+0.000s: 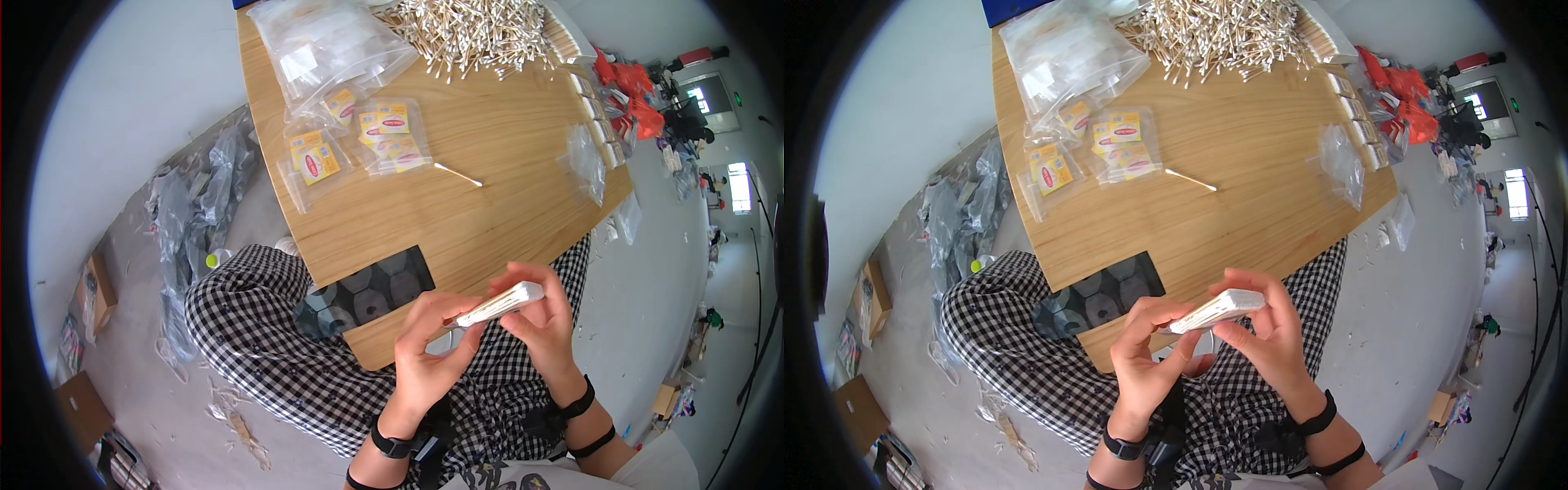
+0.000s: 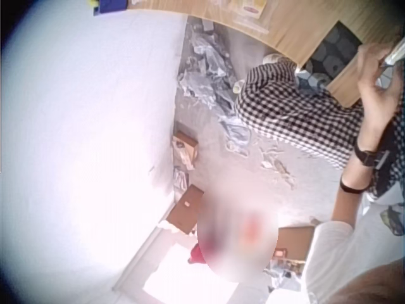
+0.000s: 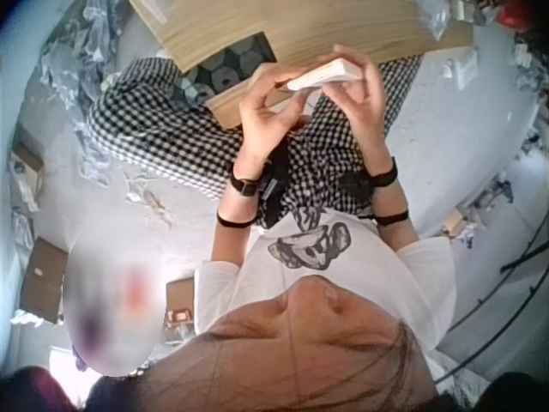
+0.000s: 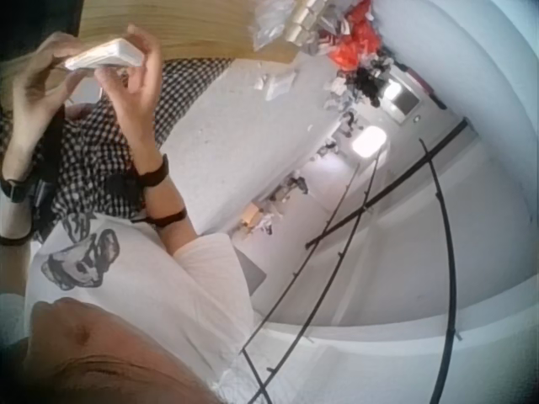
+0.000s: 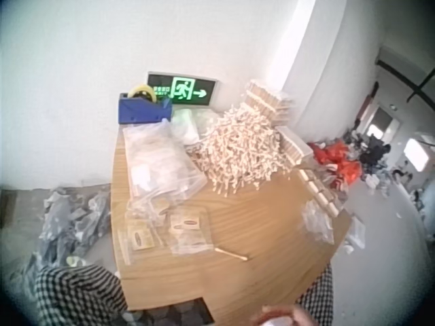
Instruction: Manually organizing cotton swabs and placing them into small plastic boxes or packaging.
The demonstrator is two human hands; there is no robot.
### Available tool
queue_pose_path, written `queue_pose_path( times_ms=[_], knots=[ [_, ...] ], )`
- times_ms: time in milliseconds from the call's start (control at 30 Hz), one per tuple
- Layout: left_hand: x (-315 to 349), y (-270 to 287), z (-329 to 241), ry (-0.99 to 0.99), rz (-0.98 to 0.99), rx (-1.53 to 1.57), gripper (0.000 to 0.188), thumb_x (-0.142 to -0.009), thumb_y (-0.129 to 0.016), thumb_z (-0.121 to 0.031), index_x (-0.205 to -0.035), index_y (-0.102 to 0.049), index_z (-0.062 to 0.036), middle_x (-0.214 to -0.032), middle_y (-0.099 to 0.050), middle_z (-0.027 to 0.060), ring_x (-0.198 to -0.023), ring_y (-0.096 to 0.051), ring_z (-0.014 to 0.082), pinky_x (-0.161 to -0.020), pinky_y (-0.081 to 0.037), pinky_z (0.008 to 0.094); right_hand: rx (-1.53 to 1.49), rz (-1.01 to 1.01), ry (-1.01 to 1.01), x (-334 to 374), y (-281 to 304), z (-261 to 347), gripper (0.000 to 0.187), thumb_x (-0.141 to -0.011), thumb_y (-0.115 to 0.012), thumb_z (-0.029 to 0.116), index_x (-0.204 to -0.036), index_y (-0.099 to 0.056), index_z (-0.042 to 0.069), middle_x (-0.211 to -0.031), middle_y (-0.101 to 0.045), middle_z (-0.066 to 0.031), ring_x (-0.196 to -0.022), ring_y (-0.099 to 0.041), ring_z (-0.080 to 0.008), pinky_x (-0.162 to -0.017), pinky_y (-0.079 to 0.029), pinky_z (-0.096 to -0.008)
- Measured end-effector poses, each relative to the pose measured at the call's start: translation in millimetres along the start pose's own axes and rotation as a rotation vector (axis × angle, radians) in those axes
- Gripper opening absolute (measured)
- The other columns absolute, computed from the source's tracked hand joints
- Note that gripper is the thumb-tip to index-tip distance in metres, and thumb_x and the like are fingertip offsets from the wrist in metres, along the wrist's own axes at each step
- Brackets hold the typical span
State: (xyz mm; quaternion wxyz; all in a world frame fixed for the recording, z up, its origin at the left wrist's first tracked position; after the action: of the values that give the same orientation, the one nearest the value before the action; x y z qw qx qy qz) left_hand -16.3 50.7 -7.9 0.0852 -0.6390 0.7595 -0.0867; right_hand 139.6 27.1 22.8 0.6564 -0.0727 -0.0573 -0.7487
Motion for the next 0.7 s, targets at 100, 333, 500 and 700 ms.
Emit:
queue_pose_path(
  times_ms=[100,333,500,700],
  knots=[
    [2.0,3.0,0.9,-0.003,0.019,-0.013,0.032,-0.075,-0.071,0.008,-0.105,-0.068,-0.0022,-0.098,-0.063,0.0077,-0.088,-0.061,0.0165,-0.073,-0.05,0.026,0.023,0.031,0.024,-5.9,2.6,8.6,0.049,-0.082,-0.071,0.0,-0.125,-0.048,-0.002,-0.113,-0.058,-0.0116,-0.11,-0.058,-0.0203,-0.094,-0.048,-0.0331],
    [6.1,5.1,9.8,0.056,-0.052,0.171,0.026,-0.081,-0.072,-0.003,-0.106,-0.067,0.0008,-0.1,-0.063,0.0093,-0.087,-0.059,0.0154,-0.078,-0.048,0.0258,0.032,0.02,-0.002,-2.8,4.2,9.3,0.03,-0.086,-0.067,0.003,-0.113,-0.056,-0.003,-0.105,-0.06,-0.0089,-0.101,-0.059,-0.015,-0.089,-0.048,-0.0293],
    [9.3,6.5,13.5,0.057,-0.145,0.174,0.021,-0.087,-0.068,-0.007,-0.106,-0.067,0.0021,-0.097,-0.062,0.0097,-0.086,-0.058,0.0146,-0.077,-0.047,0.0261,0.115,-0.079,0.009,0.8,-8.2,4.4,0.022,-0.097,-0.055,0.015,-0.11,-0.055,-0.002,-0.102,-0.06,-0.006,-0.092,-0.057,-0.0085,-0.083,-0.046,-0.0229],
    [13.3,5.4,19.6,0.05,-0.291,0.055,0.035,-0.101,-0.046,-0.02,-0.093,-0.069,0.0047,-0.078,-0.06,0.0072,-0.066,-0.052,0.0135,-0.059,-0.039,0.0263,0.2,-0.127,0.039,3.8,-30.2,3.1,0.021,-0.099,-0.051,0.018,-0.106,-0.054,-0.002,-0.094,-0.059,-0.005,-0.085,-0.056,-0.006,-0.075,-0.047,-0.0206]
  ],
)
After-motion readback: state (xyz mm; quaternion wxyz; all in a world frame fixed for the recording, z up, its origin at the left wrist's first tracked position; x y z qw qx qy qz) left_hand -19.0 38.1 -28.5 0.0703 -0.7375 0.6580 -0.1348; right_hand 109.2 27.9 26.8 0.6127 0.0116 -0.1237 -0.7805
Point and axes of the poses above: each hand's wrist, its own x-axis away from the middle knuckle, its own y-axis out of the back of the hand, z = x × y, the point moved 5 cm from there along -x, towards the middle knuckle
